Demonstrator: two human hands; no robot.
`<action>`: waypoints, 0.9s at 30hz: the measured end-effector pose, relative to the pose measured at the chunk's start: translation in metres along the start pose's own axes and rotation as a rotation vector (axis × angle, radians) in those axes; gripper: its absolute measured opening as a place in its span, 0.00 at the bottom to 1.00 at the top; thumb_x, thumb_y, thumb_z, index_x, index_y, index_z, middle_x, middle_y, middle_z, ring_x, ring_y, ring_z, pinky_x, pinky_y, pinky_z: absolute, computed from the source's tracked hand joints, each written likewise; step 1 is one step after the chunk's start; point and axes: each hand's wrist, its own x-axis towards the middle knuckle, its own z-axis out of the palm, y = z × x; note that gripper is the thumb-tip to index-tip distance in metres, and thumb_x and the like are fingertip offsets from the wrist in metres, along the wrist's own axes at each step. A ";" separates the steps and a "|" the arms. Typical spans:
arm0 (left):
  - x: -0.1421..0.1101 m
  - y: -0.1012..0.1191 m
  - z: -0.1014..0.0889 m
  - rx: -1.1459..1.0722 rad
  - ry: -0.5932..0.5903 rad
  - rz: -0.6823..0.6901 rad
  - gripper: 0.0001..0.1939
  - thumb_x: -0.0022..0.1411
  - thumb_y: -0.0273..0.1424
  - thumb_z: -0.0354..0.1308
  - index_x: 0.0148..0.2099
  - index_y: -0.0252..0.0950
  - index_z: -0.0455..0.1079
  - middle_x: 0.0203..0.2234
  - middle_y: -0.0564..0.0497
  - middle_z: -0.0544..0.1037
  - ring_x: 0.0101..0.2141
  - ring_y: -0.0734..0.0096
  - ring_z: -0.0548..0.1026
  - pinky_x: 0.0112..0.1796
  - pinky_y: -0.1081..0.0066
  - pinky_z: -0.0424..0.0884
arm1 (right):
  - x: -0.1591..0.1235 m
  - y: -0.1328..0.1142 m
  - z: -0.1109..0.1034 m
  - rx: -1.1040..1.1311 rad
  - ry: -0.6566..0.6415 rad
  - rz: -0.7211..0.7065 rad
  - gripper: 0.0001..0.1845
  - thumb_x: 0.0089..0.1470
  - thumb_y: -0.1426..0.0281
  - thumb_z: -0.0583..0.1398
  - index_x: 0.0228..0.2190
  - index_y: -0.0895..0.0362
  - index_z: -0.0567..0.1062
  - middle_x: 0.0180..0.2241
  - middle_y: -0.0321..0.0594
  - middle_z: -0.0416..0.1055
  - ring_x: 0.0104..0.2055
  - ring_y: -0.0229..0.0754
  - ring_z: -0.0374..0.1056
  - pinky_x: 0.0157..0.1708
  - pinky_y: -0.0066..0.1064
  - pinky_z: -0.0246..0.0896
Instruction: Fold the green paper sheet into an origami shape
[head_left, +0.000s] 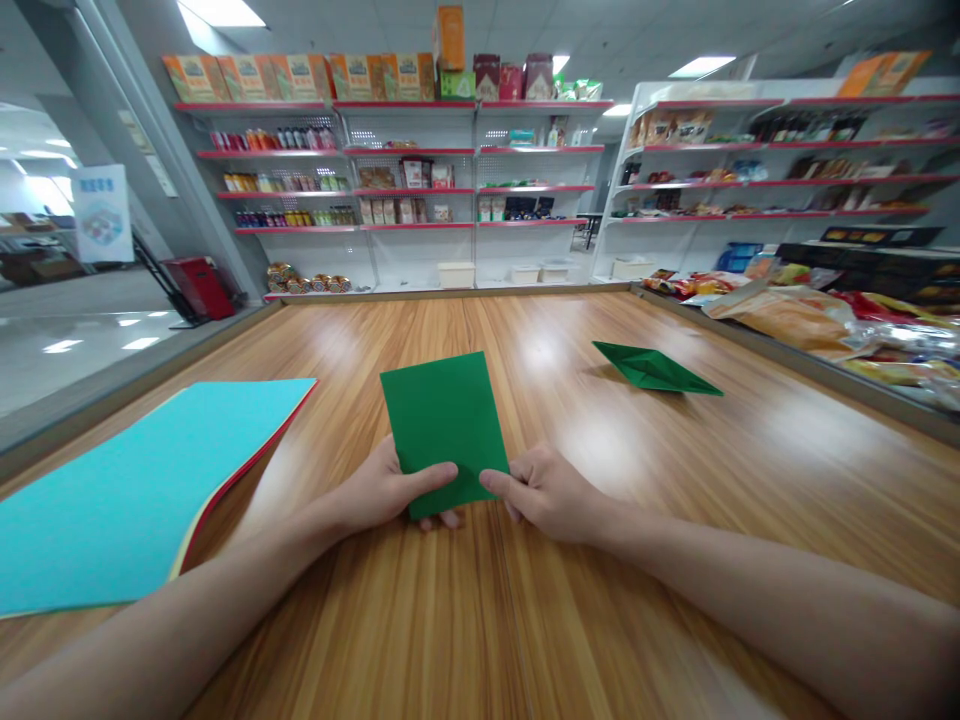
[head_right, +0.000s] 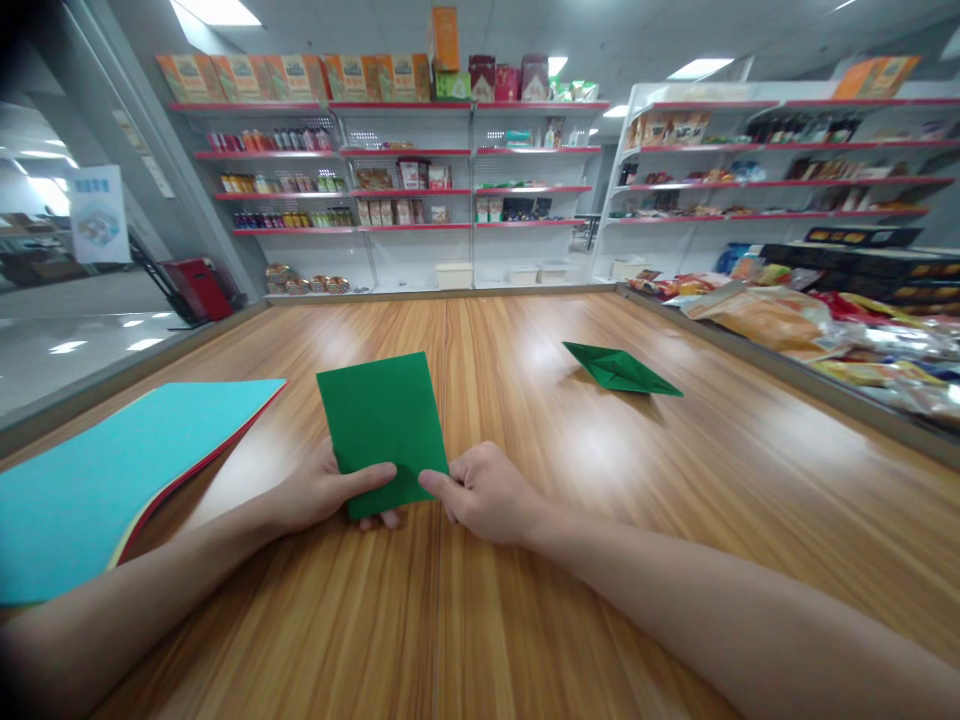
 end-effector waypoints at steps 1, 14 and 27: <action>-0.001 0.001 0.000 0.023 -0.013 -0.013 0.21 0.62 0.40 0.59 0.47 0.26 0.71 0.24 0.40 0.81 0.22 0.67 0.78 0.20 0.77 0.71 | 0.000 0.000 -0.001 -0.042 -0.015 -0.014 0.33 0.59 0.52 0.51 0.12 0.61 0.68 0.11 0.36 0.61 0.13 0.30 0.53 0.14 0.23 0.44; -0.004 0.005 -0.005 0.076 -0.142 -0.031 0.19 0.61 0.41 0.59 0.41 0.26 0.72 0.21 0.42 0.80 0.19 0.69 0.77 0.17 0.80 0.68 | -0.001 -0.004 -0.009 0.085 -0.280 -0.107 0.31 0.55 0.49 0.55 0.17 0.62 0.71 0.15 0.39 0.67 0.17 0.32 0.61 0.16 0.21 0.50; -0.002 0.005 -0.005 0.078 -0.182 -0.043 0.18 0.62 0.41 0.59 0.41 0.27 0.72 0.20 0.44 0.79 0.18 0.71 0.77 0.17 0.81 0.68 | -0.002 -0.003 -0.007 0.162 -0.271 -0.025 0.30 0.55 0.50 0.55 0.15 0.61 0.68 0.13 0.37 0.64 0.15 0.31 0.59 0.14 0.22 0.50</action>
